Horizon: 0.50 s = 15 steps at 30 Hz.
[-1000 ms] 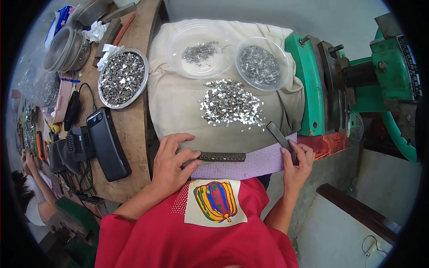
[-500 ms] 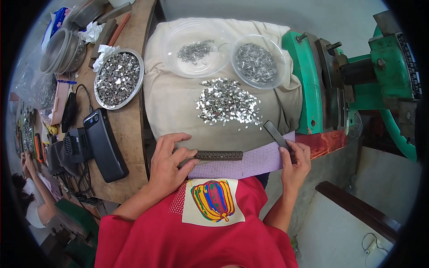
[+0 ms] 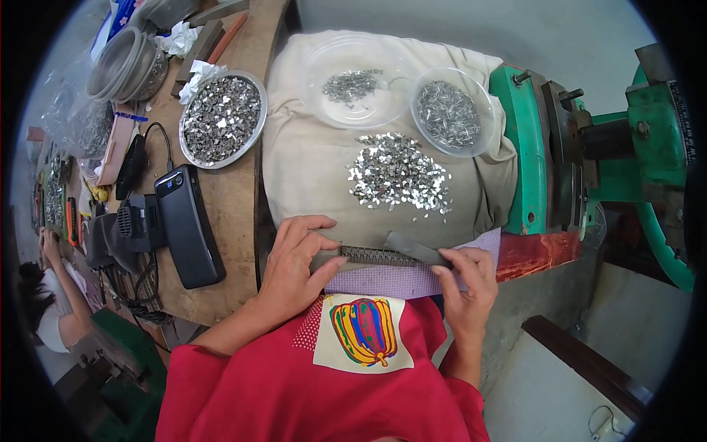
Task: The person sorts small metal star and circle components by hand, loading them into a fixture, then operates a manual press machine to process them.
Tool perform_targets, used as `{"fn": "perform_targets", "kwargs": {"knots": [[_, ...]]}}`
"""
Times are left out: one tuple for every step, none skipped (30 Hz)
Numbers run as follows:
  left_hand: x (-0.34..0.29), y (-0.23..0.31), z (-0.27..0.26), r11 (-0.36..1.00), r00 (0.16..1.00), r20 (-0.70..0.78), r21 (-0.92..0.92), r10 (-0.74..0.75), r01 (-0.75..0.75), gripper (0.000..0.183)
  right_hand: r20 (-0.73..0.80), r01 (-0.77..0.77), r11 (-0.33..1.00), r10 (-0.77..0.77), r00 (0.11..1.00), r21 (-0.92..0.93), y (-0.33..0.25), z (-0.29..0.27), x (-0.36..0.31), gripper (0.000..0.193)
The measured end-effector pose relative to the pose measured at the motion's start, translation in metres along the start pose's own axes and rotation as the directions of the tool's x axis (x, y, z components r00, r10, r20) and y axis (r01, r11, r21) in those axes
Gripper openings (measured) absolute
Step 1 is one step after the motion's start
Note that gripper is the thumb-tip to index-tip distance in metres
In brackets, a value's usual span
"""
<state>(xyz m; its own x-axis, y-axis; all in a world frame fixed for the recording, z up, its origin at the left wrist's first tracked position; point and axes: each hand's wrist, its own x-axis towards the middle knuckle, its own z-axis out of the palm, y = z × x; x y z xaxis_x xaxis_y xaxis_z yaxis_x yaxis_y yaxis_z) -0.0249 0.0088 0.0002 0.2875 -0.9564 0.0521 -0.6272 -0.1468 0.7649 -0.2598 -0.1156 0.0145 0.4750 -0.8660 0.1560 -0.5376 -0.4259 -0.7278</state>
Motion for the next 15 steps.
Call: {"fn": "perform_targets", "kwargs": {"knots": [[-0.001,-0.001,0.0,0.999,1.0,-0.007,-0.027,-0.017,0.017,0.017,0.032,0.056,0.998,-0.056,0.998,0.0,0.0,0.004,0.0,0.029],[-0.001,-0.003,0.0,0.998,0.999,-0.012,-0.055,-0.035,0.034,0.015,0.065,0.111,0.994,-0.111,0.992,0.001,-0.001,0.009,0.001,0.029],[-0.001,-0.003,0.0,0.998,0.999,-0.012,-0.054,-0.035,0.034,0.015,0.083,0.116,0.993,-0.117,0.99,0.012,-0.004,0.012,0.002,0.029],[-0.001,-0.003,-0.001,0.998,0.999,-0.008,-0.058,-0.038,0.037,0.013,0.083,0.116,0.993,-0.117,0.99,0.012,-0.005,0.015,0.004,0.029],[0.0,-0.002,-0.002,0.997,0.999,-0.005,-0.06,-0.041,0.041,0.012,0.11,0.155,0.988,-0.154,0.982,0.005,-0.005,0.017,0.005,0.031],[0.0,-0.001,-0.003,0.997,0.999,-0.005,-0.06,-0.041,0.041,0.012,0.137,0.193,0.981,-0.191,0.972,-0.002,-0.006,0.019,0.006,0.032],[0.0,0.0,-0.003,0.998,0.999,0.006,-0.042,-0.046,0.047,0.013,0.153,0.182,0.983,-0.181,0.972,0.006,-0.007,0.021,0.006,0.032],[0.001,0.002,-0.004,0.998,0.999,0.017,-0.025,-0.051,0.052,0.014,0.152,0.182,0.983,-0.181,0.972,0.006,-0.008,0.022,0.007,0.032],[0.001,0.003,-0.004,0.998,0.999,0.017,-0.024,-0.05,0.051,0.014,0.161,0.207,0.978,-0.206,0.965,0.015,-0.009,0.023,0.008,0.03],[0.002,0.004,-0.004,0.998,0.998,0.019,-0.008,-0.054,0.054,0.014,0.169,0.231,0.973,-0.232,0.958,0.023,-0.009,0.023,0.009,0.029],[0.003,0.005,-0.003,0.998,0.998,0.02,0.008,-0.058,0.058,0.014,0.168,0.231,0.973,-0.232,0.958,0.024,-0.009,0.024,0.01,0.029],[0.003,0.006,-0.003,0.998,0.998,0.02,0.009,-0.058,0.057,0.014,0.186,0.24,0.97,-0.241,0.953,0.025,-0.009,0.024,0.011,0.029],[0.003,0.007,-0.003,0.998,0.998,0.019,0.021,-0.061,0.06,0.015,0.205,0.25,0.968,-0.25,0.946,0.027,-0.008,0.025,0.012,0.03],[0.004,0.007,-0.003,0.998,0.998,0.018,0.032,-0.063,0.062,0.015,0.204,0.248,0.968,-0.248,0.947,0.027,-0.009,0.026,0.012,0.03],[0.004,0.008,-0.003,0.998,0.998,0.019,0.032,-0.062,0.061,0.015,0.212,0.236,0.971,-0.237,0.948,0.031,-0.009,0.026,0.013,0.03]]}}
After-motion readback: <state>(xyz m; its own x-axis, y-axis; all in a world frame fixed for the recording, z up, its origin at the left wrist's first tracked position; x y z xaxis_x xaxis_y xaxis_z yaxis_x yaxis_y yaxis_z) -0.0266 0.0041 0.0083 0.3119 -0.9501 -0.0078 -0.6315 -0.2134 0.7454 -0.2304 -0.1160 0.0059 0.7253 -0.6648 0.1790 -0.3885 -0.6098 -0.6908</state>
